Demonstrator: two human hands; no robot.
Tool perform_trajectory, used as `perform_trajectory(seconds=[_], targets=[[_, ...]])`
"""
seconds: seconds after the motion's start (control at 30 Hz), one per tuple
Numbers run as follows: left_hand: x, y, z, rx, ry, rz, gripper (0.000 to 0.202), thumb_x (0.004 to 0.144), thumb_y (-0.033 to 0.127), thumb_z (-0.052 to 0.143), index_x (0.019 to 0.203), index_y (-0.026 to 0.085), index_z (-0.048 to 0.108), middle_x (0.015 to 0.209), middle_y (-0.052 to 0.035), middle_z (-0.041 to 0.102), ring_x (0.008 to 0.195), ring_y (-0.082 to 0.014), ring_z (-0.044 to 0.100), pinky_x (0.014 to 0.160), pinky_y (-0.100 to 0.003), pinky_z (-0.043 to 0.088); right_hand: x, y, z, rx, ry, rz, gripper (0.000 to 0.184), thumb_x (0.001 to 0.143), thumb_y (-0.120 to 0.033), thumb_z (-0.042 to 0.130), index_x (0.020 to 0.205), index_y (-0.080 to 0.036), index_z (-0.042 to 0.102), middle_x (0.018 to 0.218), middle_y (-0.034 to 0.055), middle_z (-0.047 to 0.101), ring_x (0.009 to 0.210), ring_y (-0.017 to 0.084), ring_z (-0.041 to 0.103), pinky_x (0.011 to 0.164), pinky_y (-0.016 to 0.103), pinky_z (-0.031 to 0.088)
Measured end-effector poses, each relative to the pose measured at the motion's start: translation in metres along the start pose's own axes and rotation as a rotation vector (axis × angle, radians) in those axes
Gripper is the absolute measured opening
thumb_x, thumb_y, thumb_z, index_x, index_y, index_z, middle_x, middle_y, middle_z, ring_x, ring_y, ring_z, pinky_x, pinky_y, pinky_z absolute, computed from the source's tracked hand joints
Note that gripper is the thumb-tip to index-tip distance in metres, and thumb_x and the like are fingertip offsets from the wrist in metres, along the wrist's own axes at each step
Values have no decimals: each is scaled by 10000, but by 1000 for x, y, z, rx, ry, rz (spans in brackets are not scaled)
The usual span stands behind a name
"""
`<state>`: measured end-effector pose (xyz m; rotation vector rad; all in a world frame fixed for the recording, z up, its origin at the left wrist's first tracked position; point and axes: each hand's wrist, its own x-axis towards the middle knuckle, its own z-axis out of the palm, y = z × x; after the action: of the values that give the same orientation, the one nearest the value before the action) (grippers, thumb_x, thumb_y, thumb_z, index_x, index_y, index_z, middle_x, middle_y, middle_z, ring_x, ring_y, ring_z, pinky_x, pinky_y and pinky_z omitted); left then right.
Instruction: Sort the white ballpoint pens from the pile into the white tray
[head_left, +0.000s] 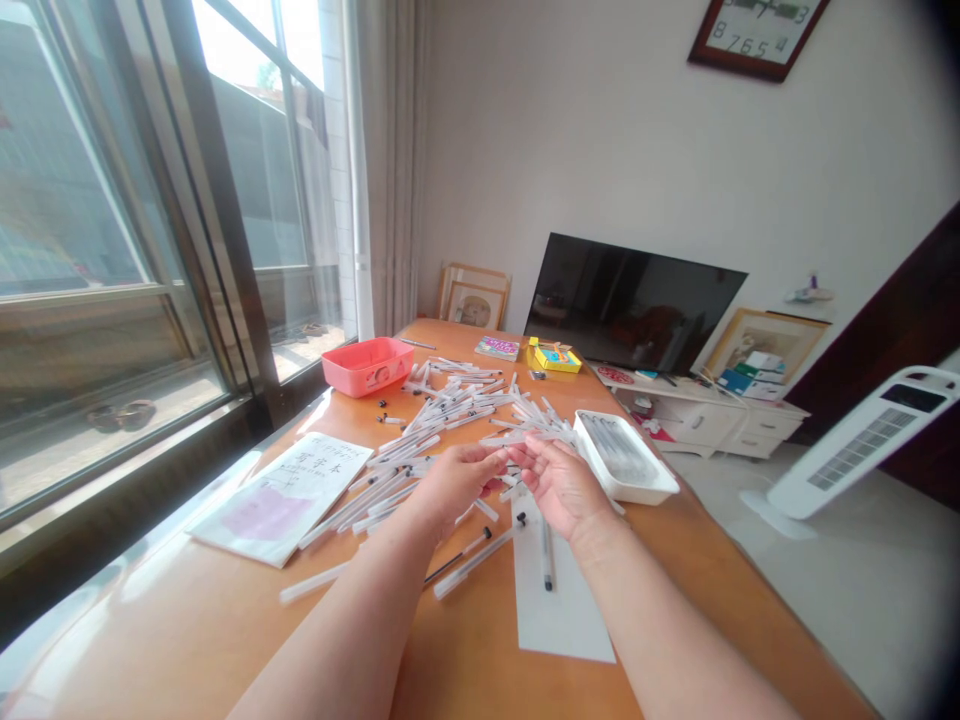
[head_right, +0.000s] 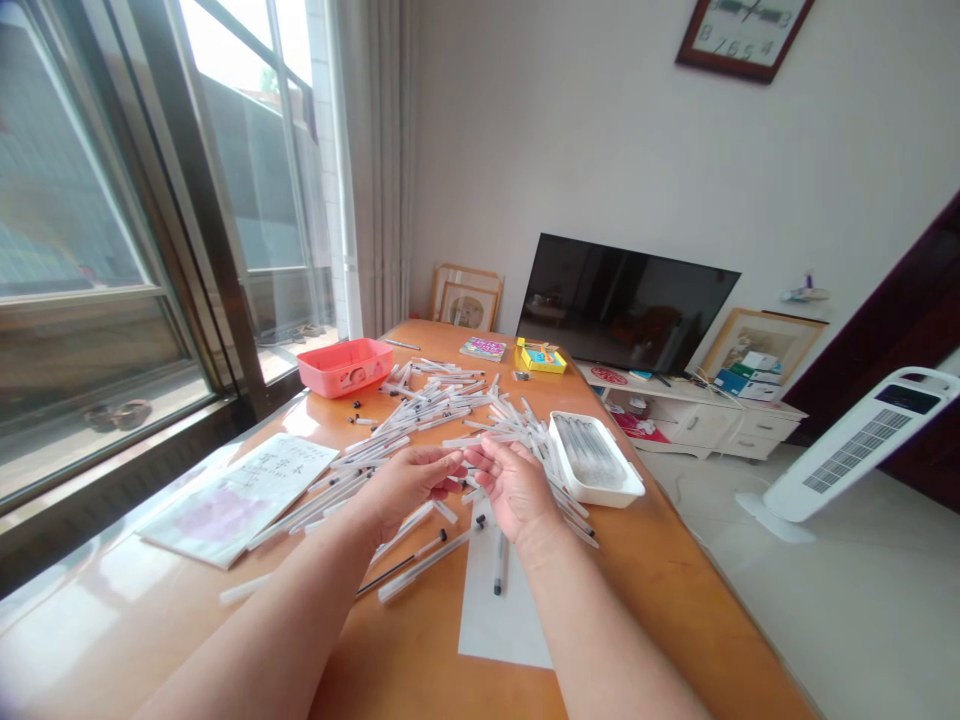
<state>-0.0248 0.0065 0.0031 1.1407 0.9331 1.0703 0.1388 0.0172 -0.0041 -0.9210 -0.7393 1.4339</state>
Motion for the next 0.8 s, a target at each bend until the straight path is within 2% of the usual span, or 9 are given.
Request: perform_trajectory(seconds=[0.13,0.23,0.3,0.33,0.43,0.47,0.6,0.7,0.8], targets=[[3,-2,5,-291,28,56,414,780,522,747,1049,207,734,964,-100,740,813,-192,690,738,-310,514,-7,8,21,40,-72,12,268,775,-288,779,1010,-205,680,917,47,751,750,128,686,515,183,459],[6,2,-2,-426,154,143,402,787,503,748,1052,204,698,1009,-97,735,847,-185,687,744,-300,520,-9,7,29,-68,-169,32,335,768,-312,773,1065,-201,665,899,55,742,714,129,665,503,187,428],[9,7,-10,-460,298,206,360,803,500,726,984,194,669,1039,-98,732,866,-173,686,737,-279,513,-4,4,26,-249,-155,23,345,764,-310,747,1070,-185,649,860,56,732,665,127,641,487,189,398],[10,9,-14,-467,375,223,350,809,500,716,964,194,651,1029,-95,734,858,-166,685,728,-270,507,1,2,23,-370,-106,-16,326,768,-309,720,1056,-174,644,837,52,725,630,121,622,481,192,386],[13,13,-24,-464,522,207,349,808,494,696,982,202,618,939,-75,736,767,-149,674,674,-254,487,24,-3,6,-839,20,-233,281,835,-304,574,1064,-154,639,887,56,720,658,126,622,574,226,456],[14,12,-26,-456,546,193,352,807,492,689,996,204,617,924,-71,734,739,-144,665,652,-249,477,33,-4,1,-1055,15,-304,283,862,-304,516,1067,-156,642,922,61,722,708,136,639,613,236,472],[17,9,-31,-417,606,155,369,824,486,648,1054,197,645,897,-74,722,681,-124,618,590,-225,423,64,-4,-11,-1285,-46,-333,188,790,-271,590,908,-188,711,843,34,720,780,172,641,692,263,457],[18,8,-33,-414,625,144,403,808,485,658,1079,188,658,854,-70,707,654,-117,592,570,-218,396,74,0,-6,-1440,-139,-349,116,739,-254,642,806,-231,733,818,7,721,781,174,626,687,262,418],[19,9,-34,-412,634,139,418,792,483,672,1080,181,662,850,-70,701,651,-114,585,566,-216,388,76,5,6,-1573,-227,-362,92,747,-271,650,771,-259,739,852,-9,732,801,172,617,677,261,383]])
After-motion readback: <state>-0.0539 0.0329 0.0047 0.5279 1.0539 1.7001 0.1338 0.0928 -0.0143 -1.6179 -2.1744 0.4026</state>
